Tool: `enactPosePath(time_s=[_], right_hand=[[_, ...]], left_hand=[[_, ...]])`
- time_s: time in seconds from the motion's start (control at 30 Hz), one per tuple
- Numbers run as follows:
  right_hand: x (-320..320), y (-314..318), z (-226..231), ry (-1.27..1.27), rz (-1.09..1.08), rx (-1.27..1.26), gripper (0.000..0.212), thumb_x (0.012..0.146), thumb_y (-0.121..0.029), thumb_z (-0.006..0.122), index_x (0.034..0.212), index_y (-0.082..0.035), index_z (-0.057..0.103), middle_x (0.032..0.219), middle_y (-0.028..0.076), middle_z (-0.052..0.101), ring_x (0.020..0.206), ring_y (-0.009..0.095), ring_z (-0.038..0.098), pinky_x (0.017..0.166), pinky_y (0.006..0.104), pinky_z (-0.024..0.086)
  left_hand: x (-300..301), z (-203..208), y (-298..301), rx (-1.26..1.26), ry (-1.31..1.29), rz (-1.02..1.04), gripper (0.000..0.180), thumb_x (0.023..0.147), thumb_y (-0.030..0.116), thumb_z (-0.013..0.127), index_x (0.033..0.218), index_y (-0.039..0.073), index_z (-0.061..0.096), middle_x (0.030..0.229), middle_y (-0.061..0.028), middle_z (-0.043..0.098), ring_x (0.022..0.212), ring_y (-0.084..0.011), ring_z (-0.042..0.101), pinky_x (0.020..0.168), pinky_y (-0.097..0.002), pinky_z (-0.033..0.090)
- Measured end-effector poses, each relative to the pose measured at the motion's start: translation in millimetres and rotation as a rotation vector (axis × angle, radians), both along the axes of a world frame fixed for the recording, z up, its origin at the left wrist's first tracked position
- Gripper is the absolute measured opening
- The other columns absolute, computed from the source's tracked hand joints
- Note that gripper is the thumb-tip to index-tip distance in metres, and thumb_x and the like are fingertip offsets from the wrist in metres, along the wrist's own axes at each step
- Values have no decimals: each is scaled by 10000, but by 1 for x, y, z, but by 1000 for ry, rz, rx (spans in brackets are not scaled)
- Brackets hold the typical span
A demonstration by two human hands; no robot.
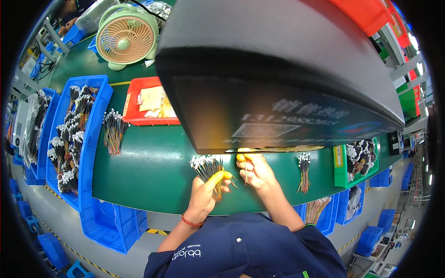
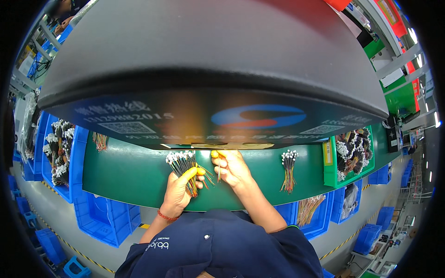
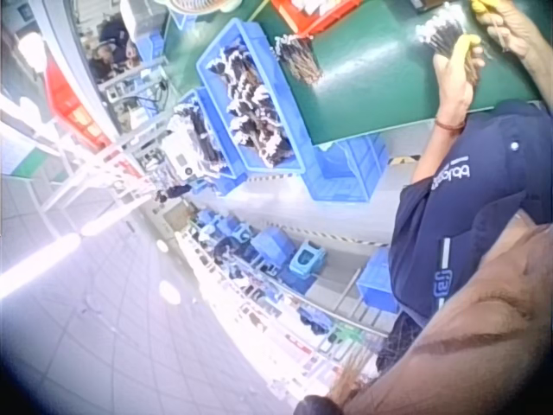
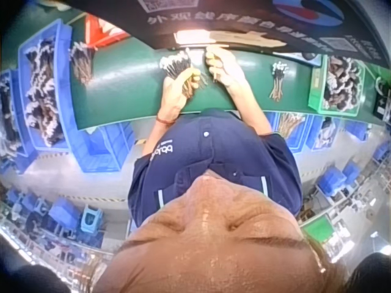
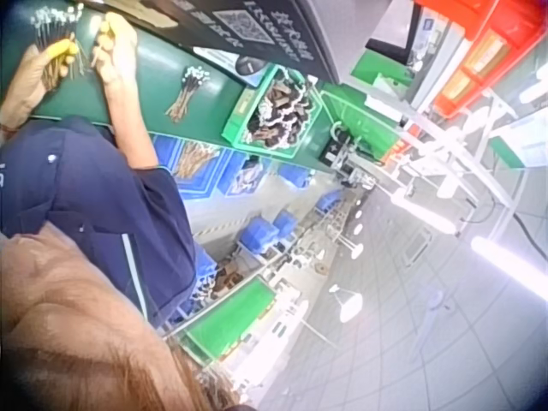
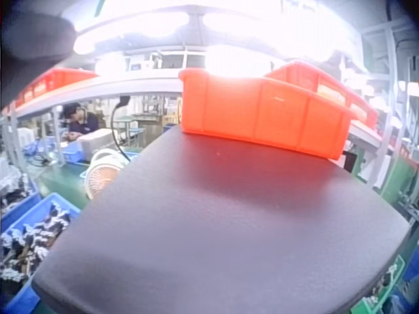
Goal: The recorder is assembling and bundling electronic wires at a factory workstation.
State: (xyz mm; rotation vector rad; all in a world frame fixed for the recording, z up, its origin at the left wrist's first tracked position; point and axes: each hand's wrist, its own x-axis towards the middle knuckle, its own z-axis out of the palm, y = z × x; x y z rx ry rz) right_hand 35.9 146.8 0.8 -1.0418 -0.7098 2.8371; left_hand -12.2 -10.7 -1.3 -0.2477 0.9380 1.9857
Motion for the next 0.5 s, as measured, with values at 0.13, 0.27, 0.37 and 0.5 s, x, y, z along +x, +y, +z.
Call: enactPosePath(time_s=[0.13,0.27,0.37,0.5], right_hand=[[-2,-17,4,116,166,1065,143,789,-89,540,806,51,566,636,17,519,476,45,441,429,167,377],[2,-33,0,196,111,820,128,776,-125,581,799,1,589,662,27,544,495,54,477,410,164,366],[0,-20,17,-45,266,512,179,807,-161,542,732,1,561,630,35,516,427,52,414,336,173,308],[-2,-6,8,-5,58,94,193,824,-160,497,726,5,519,587,13,462,398,36,343,309,163,272]], left_hand=[[0,2,2,-7,19,-4,129,805,42,524,919,-15,542,805,-105,599,674,-155,582,517,-243,491],[4,5,8,14,-21,40,130,807,33,519,923,-15,549,816,-112,600,701,-175,594,538,-267,511],[3,4,4,16,-46,39,122,810,48,523,916,-9,547,802,-114,596,707,-185,597,538,-275,513],[2,1,2,13,-28,9,112,813,67,529,897,-5,545,781,-113,591,687,-183,594,532,-274,512]])
